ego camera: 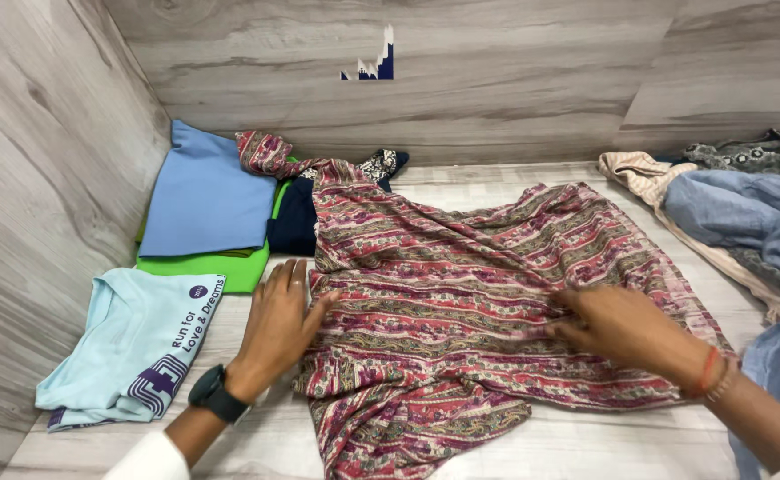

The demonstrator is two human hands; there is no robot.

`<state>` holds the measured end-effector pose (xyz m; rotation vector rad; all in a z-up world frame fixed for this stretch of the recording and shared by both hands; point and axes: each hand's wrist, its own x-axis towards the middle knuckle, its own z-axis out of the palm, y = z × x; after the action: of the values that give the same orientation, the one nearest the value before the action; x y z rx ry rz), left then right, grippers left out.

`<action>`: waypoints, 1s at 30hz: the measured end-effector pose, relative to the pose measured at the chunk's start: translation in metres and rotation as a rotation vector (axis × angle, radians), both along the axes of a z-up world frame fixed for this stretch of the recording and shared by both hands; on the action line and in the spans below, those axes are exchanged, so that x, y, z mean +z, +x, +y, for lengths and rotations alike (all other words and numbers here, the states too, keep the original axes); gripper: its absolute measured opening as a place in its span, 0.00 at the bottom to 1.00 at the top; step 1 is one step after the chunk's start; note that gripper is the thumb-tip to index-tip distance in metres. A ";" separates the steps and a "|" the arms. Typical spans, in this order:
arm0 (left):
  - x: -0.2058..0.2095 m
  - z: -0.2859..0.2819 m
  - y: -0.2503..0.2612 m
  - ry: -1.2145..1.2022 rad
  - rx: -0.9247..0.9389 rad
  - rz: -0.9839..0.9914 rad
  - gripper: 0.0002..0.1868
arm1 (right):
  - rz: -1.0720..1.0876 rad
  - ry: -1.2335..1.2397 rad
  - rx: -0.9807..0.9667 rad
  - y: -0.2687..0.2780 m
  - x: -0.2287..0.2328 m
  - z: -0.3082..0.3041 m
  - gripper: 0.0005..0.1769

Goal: The person folds a patterned dress and a dark blue dress on a tiled surface. They smooth and align each garment, fold sleeves and sides, then stack the finished items with other folded clothes.

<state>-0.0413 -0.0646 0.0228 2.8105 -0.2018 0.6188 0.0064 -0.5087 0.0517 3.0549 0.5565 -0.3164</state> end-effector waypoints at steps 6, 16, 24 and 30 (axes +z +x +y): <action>0.014 -0.002 0.096 -0.118 0.022 -0.197 0.19 | -0.388 0.250 0.125 0.101 0.013 0.052 0.25; 0.021 0.022 0.203 -0.373 0.102 0.310 0.16 | -0.558 0.449 -0.183 0.241 -0.075 0.031 0.11; 0.027 0.064 0.285 -0.964 -0.031 0.321 0.08 | -0.146 1.090 -0.378 0.294 -0.031 -0.015 0.12; 0.041 0.016 0.293 -0.476 0.077 -0.326 0.11 | -0.602 0.650 -0.137 0.319 -0.056 0.021 0.19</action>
<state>0.2521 -0.0485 0.0635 2.2595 -0.0004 0.9939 0.3254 -0.4881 -0.0041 3.4989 0.4712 0.9390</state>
